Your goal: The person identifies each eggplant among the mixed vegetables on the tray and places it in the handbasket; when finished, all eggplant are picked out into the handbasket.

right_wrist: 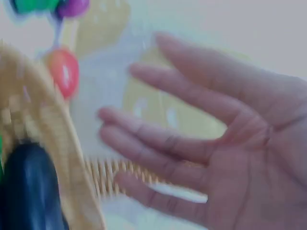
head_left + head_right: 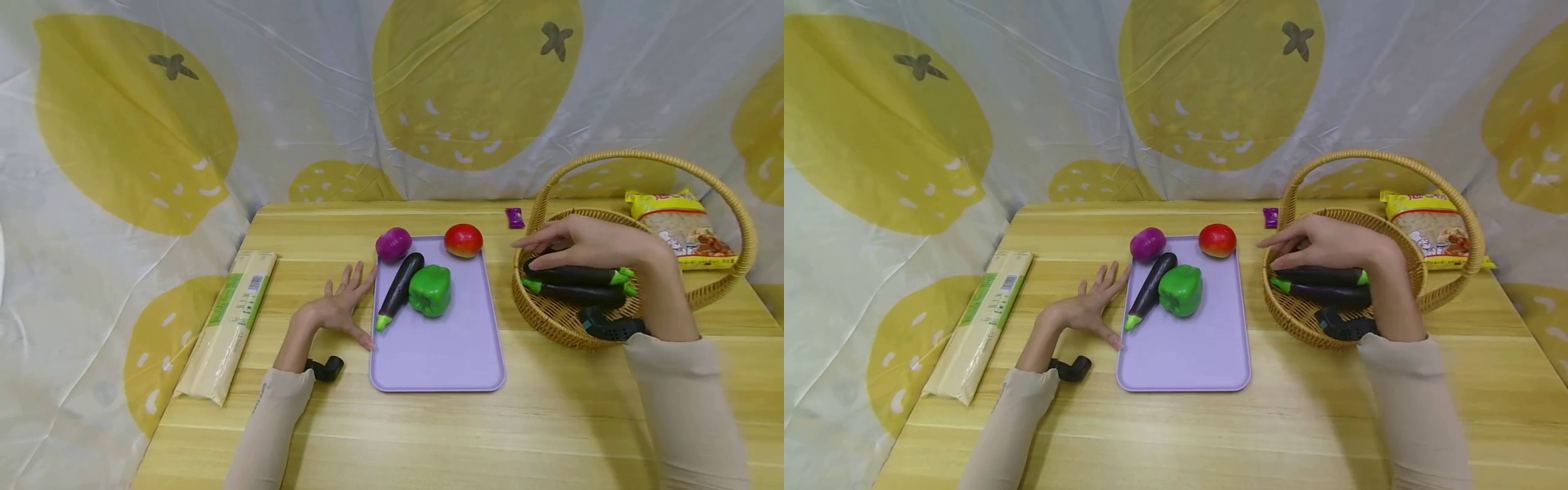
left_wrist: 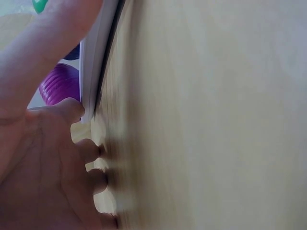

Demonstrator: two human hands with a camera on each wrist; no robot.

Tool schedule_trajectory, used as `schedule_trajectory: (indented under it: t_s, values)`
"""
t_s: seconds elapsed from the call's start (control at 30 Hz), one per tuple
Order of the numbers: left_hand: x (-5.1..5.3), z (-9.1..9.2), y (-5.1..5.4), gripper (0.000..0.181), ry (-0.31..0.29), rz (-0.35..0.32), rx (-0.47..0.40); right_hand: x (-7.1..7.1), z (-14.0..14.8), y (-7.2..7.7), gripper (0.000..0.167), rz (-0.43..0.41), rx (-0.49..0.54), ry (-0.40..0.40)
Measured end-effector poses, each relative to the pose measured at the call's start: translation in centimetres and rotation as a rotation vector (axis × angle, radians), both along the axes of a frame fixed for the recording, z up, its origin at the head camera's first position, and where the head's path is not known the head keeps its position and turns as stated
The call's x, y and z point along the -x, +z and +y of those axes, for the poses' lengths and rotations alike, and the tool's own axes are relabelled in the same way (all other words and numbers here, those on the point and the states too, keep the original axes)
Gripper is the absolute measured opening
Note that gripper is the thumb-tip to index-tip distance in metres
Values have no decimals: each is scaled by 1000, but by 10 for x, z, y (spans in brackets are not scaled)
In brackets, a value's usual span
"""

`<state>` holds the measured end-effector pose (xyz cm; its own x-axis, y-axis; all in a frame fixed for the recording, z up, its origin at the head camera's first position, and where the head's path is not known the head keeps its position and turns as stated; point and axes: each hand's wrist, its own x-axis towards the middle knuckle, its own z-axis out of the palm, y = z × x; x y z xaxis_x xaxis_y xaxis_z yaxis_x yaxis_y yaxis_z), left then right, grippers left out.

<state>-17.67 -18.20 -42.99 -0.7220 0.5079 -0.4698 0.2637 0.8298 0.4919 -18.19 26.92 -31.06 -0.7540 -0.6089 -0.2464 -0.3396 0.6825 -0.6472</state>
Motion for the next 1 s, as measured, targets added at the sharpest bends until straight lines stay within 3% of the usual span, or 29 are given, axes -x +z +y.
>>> schedule_trajectory:
  t_s: [0.2, 0.53, 0.7, 1.0]
  values:
    - [1, 2, 3, 150, 0, -4, -8, 1, -68, -10, 53, 81, 87, 107]
    - [1, 5, 6, 149, 4, -13, 18, 13, -159, -47, 58, 156, 154, 301]
    - [1, 4, 4, 149, 8, -20, 13, 20, -184, -63, 49, 146, 119, 348]
    - [0, 2, 4, 148, 12, -19, 13, 28, -205, -81, 40, 132, 48, 342]
